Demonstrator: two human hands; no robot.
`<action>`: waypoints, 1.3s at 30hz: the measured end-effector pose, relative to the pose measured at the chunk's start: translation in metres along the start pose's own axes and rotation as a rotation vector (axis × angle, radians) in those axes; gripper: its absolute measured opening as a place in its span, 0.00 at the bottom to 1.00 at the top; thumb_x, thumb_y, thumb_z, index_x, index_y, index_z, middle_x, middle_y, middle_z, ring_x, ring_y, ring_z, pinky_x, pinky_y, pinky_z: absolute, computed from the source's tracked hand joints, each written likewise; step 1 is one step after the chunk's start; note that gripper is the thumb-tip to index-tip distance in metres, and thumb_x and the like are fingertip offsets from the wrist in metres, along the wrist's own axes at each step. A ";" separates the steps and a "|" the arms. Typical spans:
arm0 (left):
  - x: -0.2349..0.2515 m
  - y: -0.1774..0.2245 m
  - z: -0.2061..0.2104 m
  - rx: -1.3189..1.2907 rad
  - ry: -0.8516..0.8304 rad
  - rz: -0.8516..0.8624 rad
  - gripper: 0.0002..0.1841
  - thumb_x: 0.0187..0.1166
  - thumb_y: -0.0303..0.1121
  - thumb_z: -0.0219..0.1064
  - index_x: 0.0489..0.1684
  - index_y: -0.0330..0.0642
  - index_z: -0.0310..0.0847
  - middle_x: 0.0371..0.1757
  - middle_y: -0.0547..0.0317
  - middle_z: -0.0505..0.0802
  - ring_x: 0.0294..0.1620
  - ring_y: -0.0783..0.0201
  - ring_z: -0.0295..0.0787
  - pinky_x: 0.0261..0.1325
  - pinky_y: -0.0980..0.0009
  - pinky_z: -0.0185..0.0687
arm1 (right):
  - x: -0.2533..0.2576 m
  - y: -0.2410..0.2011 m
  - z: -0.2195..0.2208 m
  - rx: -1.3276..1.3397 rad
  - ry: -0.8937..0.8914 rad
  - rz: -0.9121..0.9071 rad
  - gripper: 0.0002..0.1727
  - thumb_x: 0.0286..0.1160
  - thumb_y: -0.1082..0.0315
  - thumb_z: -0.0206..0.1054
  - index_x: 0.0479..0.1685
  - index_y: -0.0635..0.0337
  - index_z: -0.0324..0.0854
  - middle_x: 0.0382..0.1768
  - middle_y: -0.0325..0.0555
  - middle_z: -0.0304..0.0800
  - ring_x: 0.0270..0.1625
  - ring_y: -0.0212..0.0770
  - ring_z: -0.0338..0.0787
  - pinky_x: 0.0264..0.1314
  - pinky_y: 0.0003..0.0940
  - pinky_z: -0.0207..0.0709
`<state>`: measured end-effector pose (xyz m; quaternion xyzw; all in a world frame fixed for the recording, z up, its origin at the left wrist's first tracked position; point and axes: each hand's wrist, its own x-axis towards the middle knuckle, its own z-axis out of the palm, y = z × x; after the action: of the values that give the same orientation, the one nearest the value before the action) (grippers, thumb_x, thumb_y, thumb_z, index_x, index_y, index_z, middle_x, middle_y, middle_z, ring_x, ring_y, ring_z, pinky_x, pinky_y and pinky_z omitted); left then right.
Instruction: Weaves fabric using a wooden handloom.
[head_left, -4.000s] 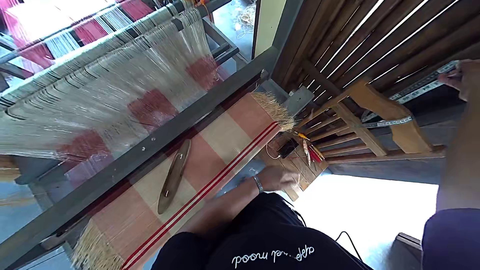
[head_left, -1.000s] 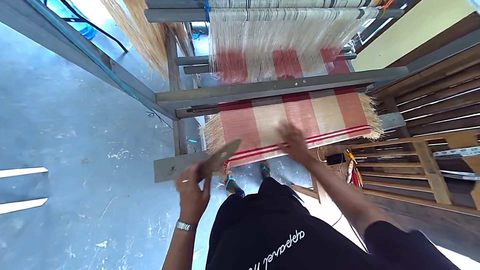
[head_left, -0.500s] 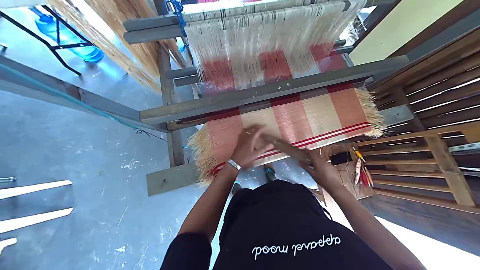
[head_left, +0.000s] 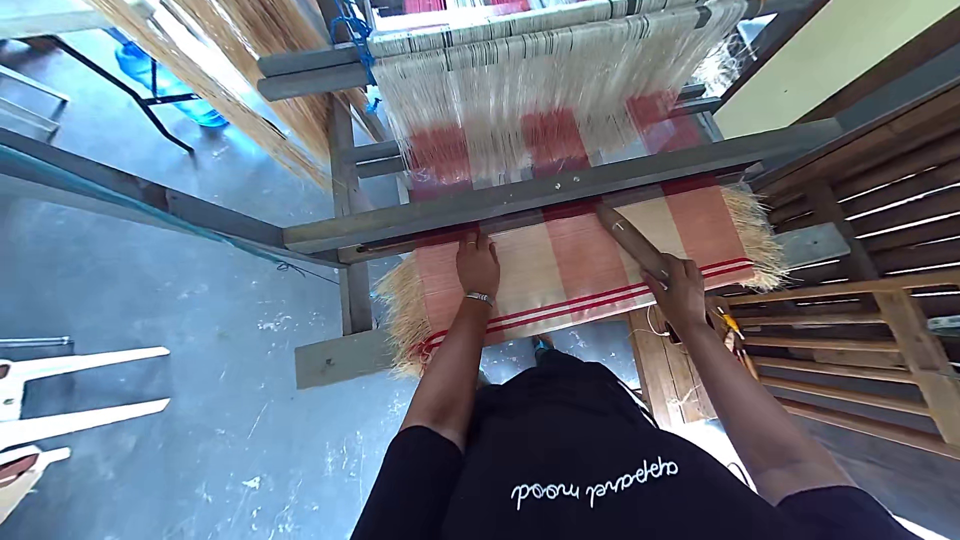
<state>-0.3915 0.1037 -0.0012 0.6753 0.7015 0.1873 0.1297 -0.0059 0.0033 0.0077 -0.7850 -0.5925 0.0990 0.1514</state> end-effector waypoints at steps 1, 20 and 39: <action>0.002 0.000 0.001 0.025 -0.010 0.011 0.15 0.88 0.35 0.58 0.57 0.34 0.86 0.67 0.38 0.87 0.72 0.41 0.83 0.73 0.47 0.79 | 0.002 0.000 0.003 -0.004 0.021 -0.014 0.36 0.77 0.44 0.72 0.77 0.61 0.77 0.67 0.69 0.81 0.72 0.70 0.79 0.75 0.65 0.71; 0.027 -0.016 -0.015 -0.677 -0.374 0.007 0.12 0.92 0.33 0.54 0.58 0.38 0.80 0.59 0.53 0.92 0.38 0.62 0.87 0.40 0.63 0.82 | 0.008 -0.007 0.009 0.025 -0.038 0.134 0.38 0.77 0.42 0.72 0.80 0.57 0.73 0.74 0.68 0.74 0.77 0.73 0.72 0.76 0.73 0.64; 0.000 -0.016 -0.020 -0.071 -0.122 0.068 0.19 0.90 0.37 0.58 0.70 0.37 0.82 0.63 0.37 0.90 0.70 0.40 0.85 0.77 0.45 0.76 | 0.011 -0.008 0.006 0.028 -0.089 0.128 0.39 0.77 0.43 0.72 0.81 0.61 0.71 0.76 0.71 0.71 0.79 0.74 0.70 0.78 0.72 0.63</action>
<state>-0.4140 0.1015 0.0095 0.7039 0.6619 0.1748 0.1896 -0.0116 0.0161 0.0055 -0.8139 -0.5459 0.1516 0.1290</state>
